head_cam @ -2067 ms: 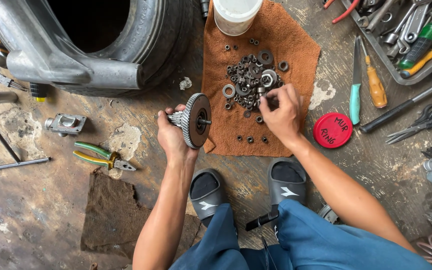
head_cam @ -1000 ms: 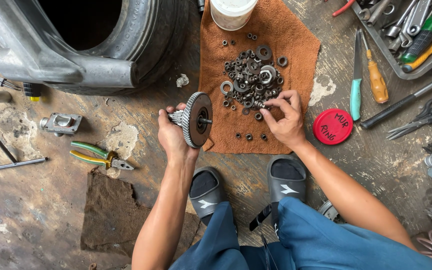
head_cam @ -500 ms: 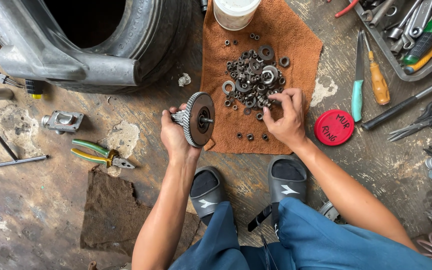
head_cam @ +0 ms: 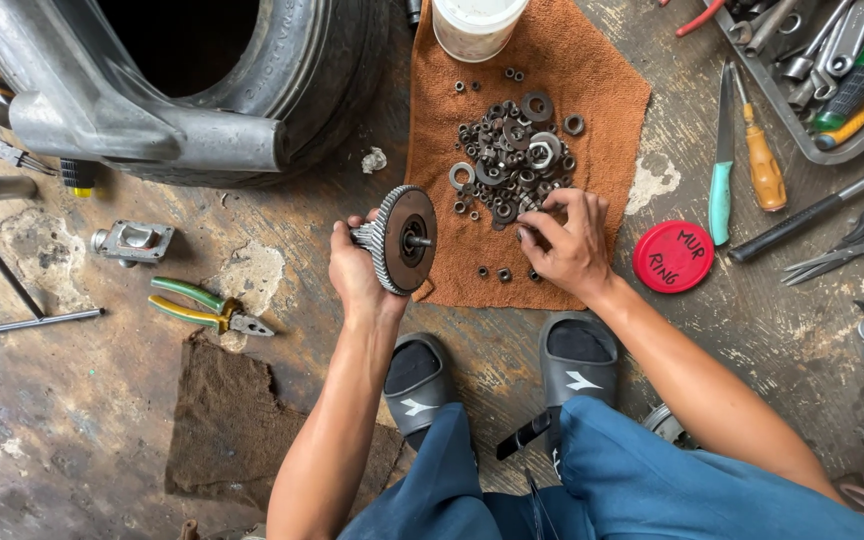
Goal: The person sits on the workshop floor assembling a toothed gear assembly, threading washers and nuts onto the central shaft by hand and tightening them with a socket wrench, picking small hardware pieces one at a time from a pile on a cloth.
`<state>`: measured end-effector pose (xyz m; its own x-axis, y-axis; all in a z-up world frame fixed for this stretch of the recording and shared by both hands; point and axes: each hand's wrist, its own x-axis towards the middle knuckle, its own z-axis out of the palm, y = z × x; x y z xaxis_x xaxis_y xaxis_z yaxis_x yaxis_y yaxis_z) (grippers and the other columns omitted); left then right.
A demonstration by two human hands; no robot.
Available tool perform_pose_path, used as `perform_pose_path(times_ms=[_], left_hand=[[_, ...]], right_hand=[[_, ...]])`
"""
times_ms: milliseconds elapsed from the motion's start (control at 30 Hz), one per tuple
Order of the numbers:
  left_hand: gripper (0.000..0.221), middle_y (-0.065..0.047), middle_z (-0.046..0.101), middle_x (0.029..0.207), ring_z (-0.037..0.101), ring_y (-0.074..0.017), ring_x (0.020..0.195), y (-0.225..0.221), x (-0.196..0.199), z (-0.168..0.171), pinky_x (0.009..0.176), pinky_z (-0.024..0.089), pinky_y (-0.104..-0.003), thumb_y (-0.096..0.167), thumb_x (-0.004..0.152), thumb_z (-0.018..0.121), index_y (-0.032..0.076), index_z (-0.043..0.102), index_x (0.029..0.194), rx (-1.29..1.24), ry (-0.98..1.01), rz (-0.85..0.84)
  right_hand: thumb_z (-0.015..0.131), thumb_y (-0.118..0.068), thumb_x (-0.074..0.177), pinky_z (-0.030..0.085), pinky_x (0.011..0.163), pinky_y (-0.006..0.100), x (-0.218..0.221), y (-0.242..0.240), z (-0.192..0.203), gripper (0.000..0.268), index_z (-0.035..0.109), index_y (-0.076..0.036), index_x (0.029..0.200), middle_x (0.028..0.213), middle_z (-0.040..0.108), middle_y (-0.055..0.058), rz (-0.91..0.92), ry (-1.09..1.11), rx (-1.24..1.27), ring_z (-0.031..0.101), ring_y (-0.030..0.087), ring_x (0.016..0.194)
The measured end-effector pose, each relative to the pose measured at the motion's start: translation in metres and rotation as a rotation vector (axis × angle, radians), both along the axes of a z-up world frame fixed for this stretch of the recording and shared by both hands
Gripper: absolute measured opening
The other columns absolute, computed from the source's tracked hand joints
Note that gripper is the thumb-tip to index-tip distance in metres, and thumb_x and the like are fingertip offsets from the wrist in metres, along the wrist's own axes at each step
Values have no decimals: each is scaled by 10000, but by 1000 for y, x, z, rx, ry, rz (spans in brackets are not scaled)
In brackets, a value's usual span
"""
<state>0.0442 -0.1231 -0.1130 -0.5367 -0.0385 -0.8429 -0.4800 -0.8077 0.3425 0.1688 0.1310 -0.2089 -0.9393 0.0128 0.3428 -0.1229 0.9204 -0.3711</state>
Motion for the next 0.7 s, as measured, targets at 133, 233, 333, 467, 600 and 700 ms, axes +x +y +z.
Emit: perform_pose_path(times_ms=[133, 233, 333, 467, 600, 700], left_hand=[[266, -106, 653, 846, 699, -242, 698, 2, 0, 3, 603, 600, -321, 323, 1072, 358, 169, 505, 912, -6, 0, -21], [267, -102, 652, 836, 702, -240, 682, 3, 1, 0, 594, 600, -319, 320, 1070, 365, 169, 511, 905, -5, -17, -24], [256, -104, 649, 831, 697, -250, 673, 2, 5, -9, 584, 598, -316, 316, 1059, 391, 169, 521, 895, 9, -39, -20], [263, -121, 667, 841, 716, -265, 679, 5, 6, -8, 600, 615, -331, 319, 1064, 392, 159, 527, 904, 18, -42, -24], [255, -123, 673, 849, 718, -256, 675, 8, 5, -4, 598, 615, -327, 311, 1068, 392, 161, 527, 912, 20, -26, -43], [250, -127, 672, 854, 719, -261, 682, 7, 6, -3, 599, 615, -322, 312, 1068, 401, 156, 525, 917, 26, -29, -36]], right_hand=[[669, -376, 982, 351, 812, 360, -8, 1, -4, 130, 730, -261, 975, 1070, 447, 5, -6, -1, 10, 473, 192, 954], [617, -412, 1024, 345, 808, 359, -24, -1, -7, 176, 731, -279, 1008, 1079, 436, 2, -28, 12, 16, 469, 196, 956], [678, -377, 987, 362, 814, 365, -36, -5, -12, 125, 734, -267, 971, 1092, 447, 2, -23, 6, 124, 475, 196, 966], [663, -320, 1009, 342, 827, 385, -44, -9, 4, 124, 713, -240, 929, 1045, 456, 4, -8, -95, 173, 470, 187, 930], [763, -236, 936, 345, 824, 408, -54, -5, 23, 70, 729, -175, 934, 1071, 453, 30, 2, -248, 104, 472, 227, 964], [784, -193, 904, 355, 834, 422, -58, -3, 12, 62, 738, -151, 911, 1050, 462, 40, 32, -266, 127, 484, 230, 956]])
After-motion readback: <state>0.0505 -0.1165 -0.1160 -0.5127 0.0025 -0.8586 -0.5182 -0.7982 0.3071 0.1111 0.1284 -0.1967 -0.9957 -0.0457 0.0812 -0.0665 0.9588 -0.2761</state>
